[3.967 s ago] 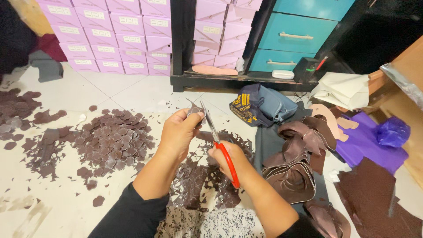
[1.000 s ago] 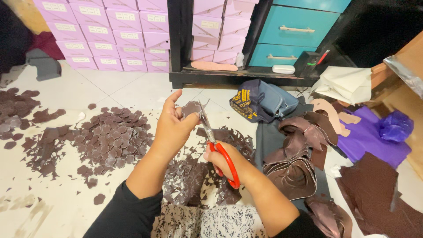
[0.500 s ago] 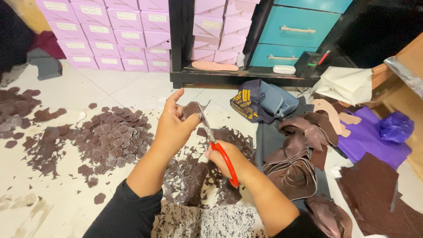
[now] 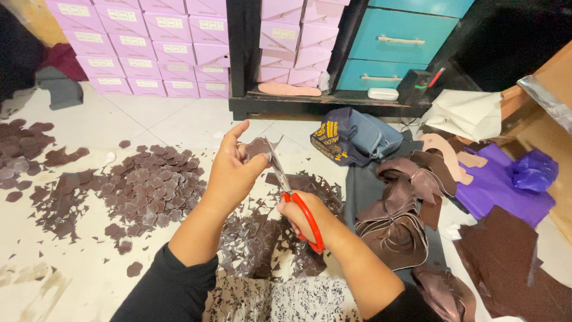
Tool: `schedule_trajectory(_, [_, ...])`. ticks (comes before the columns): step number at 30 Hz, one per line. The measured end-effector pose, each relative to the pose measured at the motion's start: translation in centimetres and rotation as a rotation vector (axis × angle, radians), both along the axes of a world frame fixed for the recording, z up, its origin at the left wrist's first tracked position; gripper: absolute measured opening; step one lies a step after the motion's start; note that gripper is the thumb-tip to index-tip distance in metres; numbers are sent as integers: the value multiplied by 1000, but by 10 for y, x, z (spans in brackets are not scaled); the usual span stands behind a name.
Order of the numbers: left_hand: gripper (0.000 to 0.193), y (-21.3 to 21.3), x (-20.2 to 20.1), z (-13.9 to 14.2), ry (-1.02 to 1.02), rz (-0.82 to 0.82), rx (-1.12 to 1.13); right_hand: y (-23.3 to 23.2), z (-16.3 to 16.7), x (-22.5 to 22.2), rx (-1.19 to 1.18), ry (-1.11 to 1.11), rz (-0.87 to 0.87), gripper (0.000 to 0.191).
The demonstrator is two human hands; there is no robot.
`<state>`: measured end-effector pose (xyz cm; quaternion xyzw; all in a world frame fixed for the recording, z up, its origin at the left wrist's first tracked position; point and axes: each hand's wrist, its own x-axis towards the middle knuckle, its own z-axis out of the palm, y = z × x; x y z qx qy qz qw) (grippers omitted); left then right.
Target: The person sits on the floor and uses red-handled scissors to cut small flower-shaped pieces from a dark brown sheet. The cut pieces are placed into a growing pile on the floor while the person repeatedly picks up new sections of the sheet to continue cutting.
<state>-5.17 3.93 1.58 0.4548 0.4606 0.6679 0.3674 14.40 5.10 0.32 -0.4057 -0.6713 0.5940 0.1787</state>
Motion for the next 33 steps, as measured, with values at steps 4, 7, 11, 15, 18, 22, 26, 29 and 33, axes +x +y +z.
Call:
schedule_trajectory(4, [79,1,-1,0,-71,-31,20,-1,-1,2,11,41,-4,23])
schedule_trajectory(7, [78,0,-1,0,-73,-29,31,-1,-1,3,-49,112,14,22])
schedule_trajectory(11, [76,-1,-3,2,-27,-10,-7,-2,-2,3,-73,141,13,19])
schedule_trajectory(15, [75,-1,-1,4,-25,55,-16,-1,-3,1,-60,159,24,19])
schedule_trajectory(18, [72,-2,-1,6,-32,73,-28,-1,-2,0,-17,140,33,19])
schedule_trajectory(22, [73,-2,-1,7,-60,4,-39,-1,0,2,5,43,44,20])
schedule_trajectory(26, [71,-2,2,7,-30,32,-81,0,-1,3,5,104,42,21])
schedule_trajectory(29, [69,-1,3,7,-81,32,-71,1,-5,2,-39,168,33,18])
schedule_trajectory(33, [67,-1,5,6,-109,45,-86,2,-8,2,-77,222,43,18])
